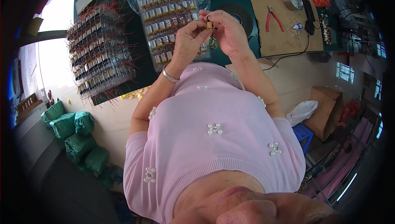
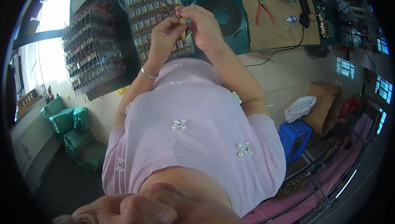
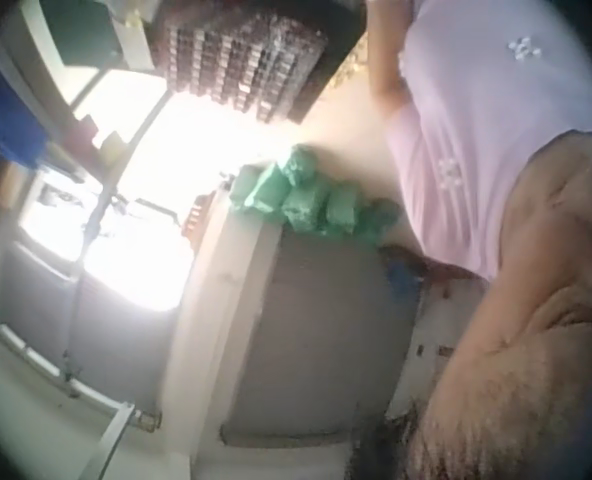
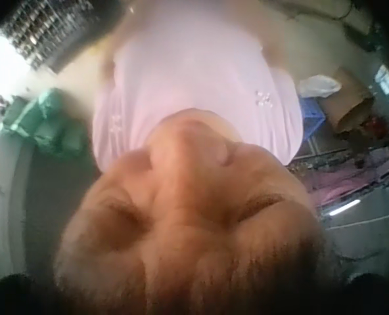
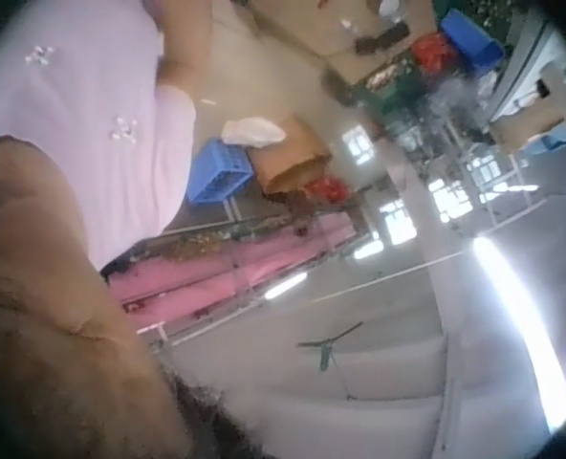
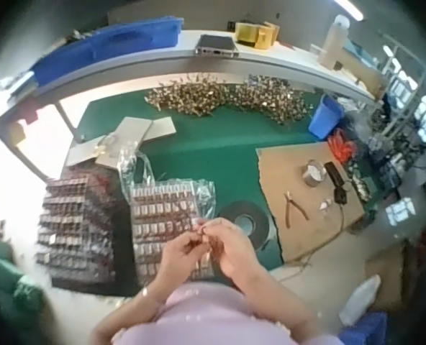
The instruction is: Assembling small electronic components by wrapping them with black adhesive tape and organizing them into trays.
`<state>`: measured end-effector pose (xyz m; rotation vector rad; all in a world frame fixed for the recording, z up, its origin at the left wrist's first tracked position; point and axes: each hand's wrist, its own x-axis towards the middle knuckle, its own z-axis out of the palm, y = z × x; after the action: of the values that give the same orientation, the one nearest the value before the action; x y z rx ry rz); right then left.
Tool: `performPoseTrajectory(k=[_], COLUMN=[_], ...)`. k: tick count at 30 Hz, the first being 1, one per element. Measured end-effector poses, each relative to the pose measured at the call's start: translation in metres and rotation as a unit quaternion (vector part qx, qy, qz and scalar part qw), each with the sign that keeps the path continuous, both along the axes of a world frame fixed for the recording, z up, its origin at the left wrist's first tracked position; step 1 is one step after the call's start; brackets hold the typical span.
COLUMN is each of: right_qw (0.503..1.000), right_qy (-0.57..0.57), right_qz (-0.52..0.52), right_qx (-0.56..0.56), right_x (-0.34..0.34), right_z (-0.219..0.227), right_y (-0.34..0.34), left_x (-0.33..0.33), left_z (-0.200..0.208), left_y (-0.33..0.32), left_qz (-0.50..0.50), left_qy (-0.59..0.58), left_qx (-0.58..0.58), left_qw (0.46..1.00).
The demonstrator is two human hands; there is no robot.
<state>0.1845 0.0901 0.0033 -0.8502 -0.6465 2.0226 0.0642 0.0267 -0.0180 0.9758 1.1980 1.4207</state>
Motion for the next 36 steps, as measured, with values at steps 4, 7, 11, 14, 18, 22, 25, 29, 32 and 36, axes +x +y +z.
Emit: performPoseTrajectory(k=[4, 7, 11, 14, 18, 22, 25, 29, 32, 36], right_qw=[0.995, 0.991, 0.996, 0.999, 0.979, 0.981, 0.982, 0.978, 0.985, 0.990], right_qy=[-0.083, -0.109, 0.014, 0.020, -0.168, -0.159, -0.148, -0.153, -0.131, -0.097], right_qz=[0.040, 0.069, 0.083, 0.003, 0.060, 0.065, 0.036, 0.001, -0.009, -0.020], right_qx=[0.023, 0.045, -0.018, 0.040, 0.099, 0.092, 0.116, 0.141, 0.108, 0.104], right_x=[0.000, 0.004, 0.013, 0.020, 0.018, 0.005, 0.001, -0.003, -0.009, -0.015], right_z=[0.006, -0.001, 0.011, 0.020, -0.004, -0.012, -0.022, -0.028, -0.026, -0.023], right_y=[0.006, 0.019, 0.036, 0.043, 0.012, -0.013, -0.016, -0.021, -0.023, -0.026], left_x=[-0.005, -0.004, 0.001, -0.001, -0.008, -0.005, -0.001, -0.003, -0.002, -0.001], left_z=[-0.009, -0.005, -0.006, -0.017, -0.015, -0.020, -0.020, -0.023, -0.020, -0.020], left_y=[0.000, -0.004, -0.018, -0.021, -0.016, -0.014, -0.014, -0.016, -0.016, -0.015], left_qz=[-0.039, -0.056, -0.076, -0.089, -0.033, -0.019, -0.003, -0.015, 0.007, 0.000], left_qy=[-0.025, 0.028, -0.006, -0.054, -0.108, -0.084, -0.073, -0.081, -0.060, -0.008], left_qx=[-0.064, -0.056, -0.090, -0.099, -0.070, -0.054, -0.044, -0.084, -0.052, -0.068], left_qw=[0.997, 0.996, 0.993, 0.990, 0.991, 0.995, 0.996, 0.993, 0.997, 0.998])
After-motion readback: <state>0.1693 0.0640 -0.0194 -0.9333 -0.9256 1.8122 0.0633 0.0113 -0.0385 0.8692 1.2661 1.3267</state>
